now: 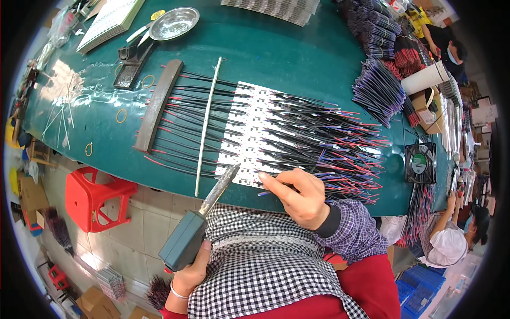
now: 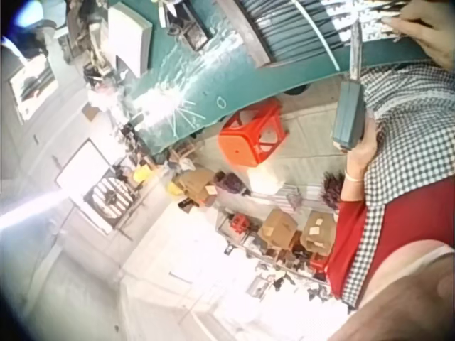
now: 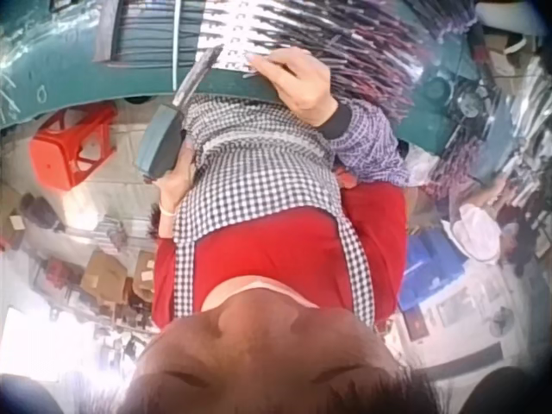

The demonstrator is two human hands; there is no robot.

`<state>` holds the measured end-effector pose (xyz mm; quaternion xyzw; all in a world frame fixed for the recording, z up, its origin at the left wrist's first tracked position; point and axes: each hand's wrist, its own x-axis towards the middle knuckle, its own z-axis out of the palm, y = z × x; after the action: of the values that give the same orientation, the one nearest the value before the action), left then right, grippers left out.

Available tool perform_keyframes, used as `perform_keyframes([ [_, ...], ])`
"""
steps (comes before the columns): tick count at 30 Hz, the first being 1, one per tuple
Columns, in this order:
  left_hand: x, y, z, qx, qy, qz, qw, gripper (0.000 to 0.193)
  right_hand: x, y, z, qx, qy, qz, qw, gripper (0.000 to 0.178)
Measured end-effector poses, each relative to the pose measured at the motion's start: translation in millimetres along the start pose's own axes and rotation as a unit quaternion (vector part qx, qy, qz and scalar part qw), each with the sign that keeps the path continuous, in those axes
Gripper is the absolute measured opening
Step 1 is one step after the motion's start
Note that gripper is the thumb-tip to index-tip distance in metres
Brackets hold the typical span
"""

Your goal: The person uses a handheld heating tool to bond wires onto circuit strips while holding them in place by hand, then aligns and arranges the wires across the strips using a stick and hands.

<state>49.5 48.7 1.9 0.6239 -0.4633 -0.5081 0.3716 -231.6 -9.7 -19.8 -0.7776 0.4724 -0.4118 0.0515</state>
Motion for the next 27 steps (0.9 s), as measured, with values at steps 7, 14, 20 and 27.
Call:
perform_keyframes([
  [7, 1.9, -7.9, 3.4, 0.063, 0.008, 0.076, 0.995, 0.01, 2.5, -1.9, 10.9, -0.075, -0.083, 0.025, 0.993, 0.049],
  [14, 6.1, -8.2, -1.5, 0.141, -0.046, 0.113, 0.982, 0.019, 0.6, 0.2, 6.2, -0.104, -0.121, -0.033, 0.987, 0.031],
  [20, 12.3, 7.6, 1.7, 0.195, -0.081, 0.195, 0.958, 0.02, 3.8, 0.7, 5.7, -0.12, -0.106, -0.073, 0.984, 0.028],
  [27, 13.5, 4.4, 1.7, 0.187, -0.083, 0.205, 0.957, 0.018, 2.8, 1.4, 7.7, -0.123, -0.106, -0.075, 0.984, 0.026],
])
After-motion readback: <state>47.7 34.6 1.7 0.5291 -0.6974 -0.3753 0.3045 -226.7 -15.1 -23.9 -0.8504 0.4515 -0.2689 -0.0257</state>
